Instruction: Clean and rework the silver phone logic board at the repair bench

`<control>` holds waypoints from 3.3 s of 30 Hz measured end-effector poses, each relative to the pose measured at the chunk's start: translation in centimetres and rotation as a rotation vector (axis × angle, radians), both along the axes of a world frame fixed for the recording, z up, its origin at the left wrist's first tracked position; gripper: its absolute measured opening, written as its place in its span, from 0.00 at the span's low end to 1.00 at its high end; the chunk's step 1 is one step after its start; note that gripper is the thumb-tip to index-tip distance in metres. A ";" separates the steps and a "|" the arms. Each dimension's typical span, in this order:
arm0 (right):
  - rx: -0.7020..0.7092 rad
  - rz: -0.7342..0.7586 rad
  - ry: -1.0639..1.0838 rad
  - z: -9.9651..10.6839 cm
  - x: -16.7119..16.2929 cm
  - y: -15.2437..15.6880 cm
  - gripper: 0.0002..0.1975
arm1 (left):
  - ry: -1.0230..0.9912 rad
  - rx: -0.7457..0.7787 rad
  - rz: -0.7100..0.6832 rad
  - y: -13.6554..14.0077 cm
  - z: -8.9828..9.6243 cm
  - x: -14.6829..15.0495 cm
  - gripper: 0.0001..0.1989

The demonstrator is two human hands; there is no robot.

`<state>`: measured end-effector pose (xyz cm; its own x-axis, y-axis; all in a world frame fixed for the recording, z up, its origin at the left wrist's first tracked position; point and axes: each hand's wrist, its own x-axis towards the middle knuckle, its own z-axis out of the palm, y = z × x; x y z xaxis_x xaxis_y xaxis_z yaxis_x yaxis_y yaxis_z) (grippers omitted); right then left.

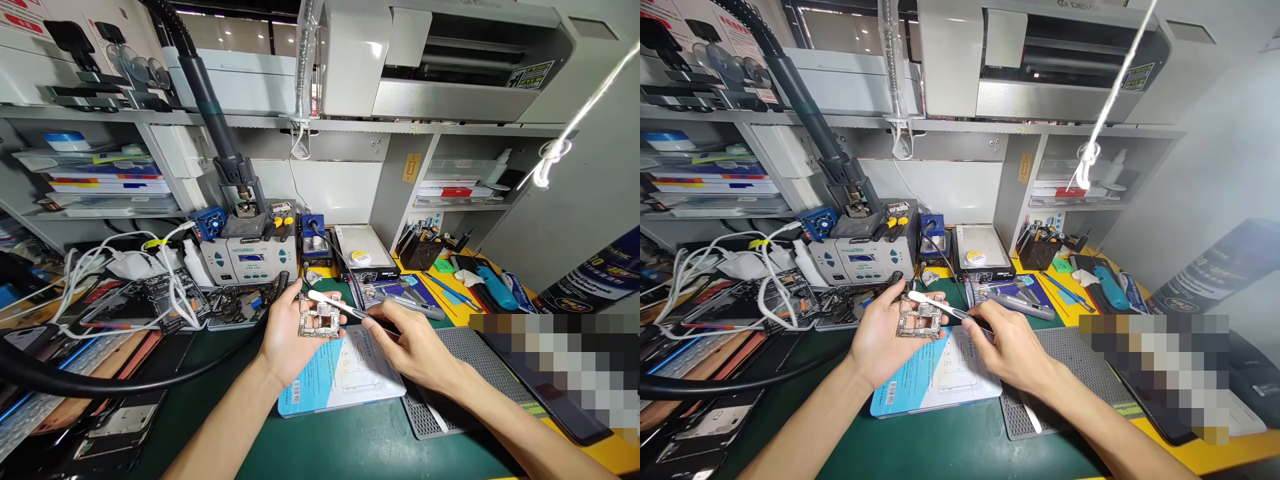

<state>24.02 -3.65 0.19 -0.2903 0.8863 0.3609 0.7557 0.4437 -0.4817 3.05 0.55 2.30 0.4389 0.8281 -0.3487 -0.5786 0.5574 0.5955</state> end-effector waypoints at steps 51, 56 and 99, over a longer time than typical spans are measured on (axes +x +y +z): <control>-0.043 0.147 0.007 -0.1 -0.1 -0.6 0.09 | -0.203 -0.100 -0.044 0.3 -0.7 -0.6 0.35; -0.042 0.146 0.000 0.0 -0.2 -0.5 0.09 | -0.209 -0.148 -0.022 0.7 -0.7 -0.7 0.37; -0.040 0.088 -0.039 0.0 0.1 -0.4 0.09 | -0.173 -0.048 0.334 0.8 0.1 -0.9 0.19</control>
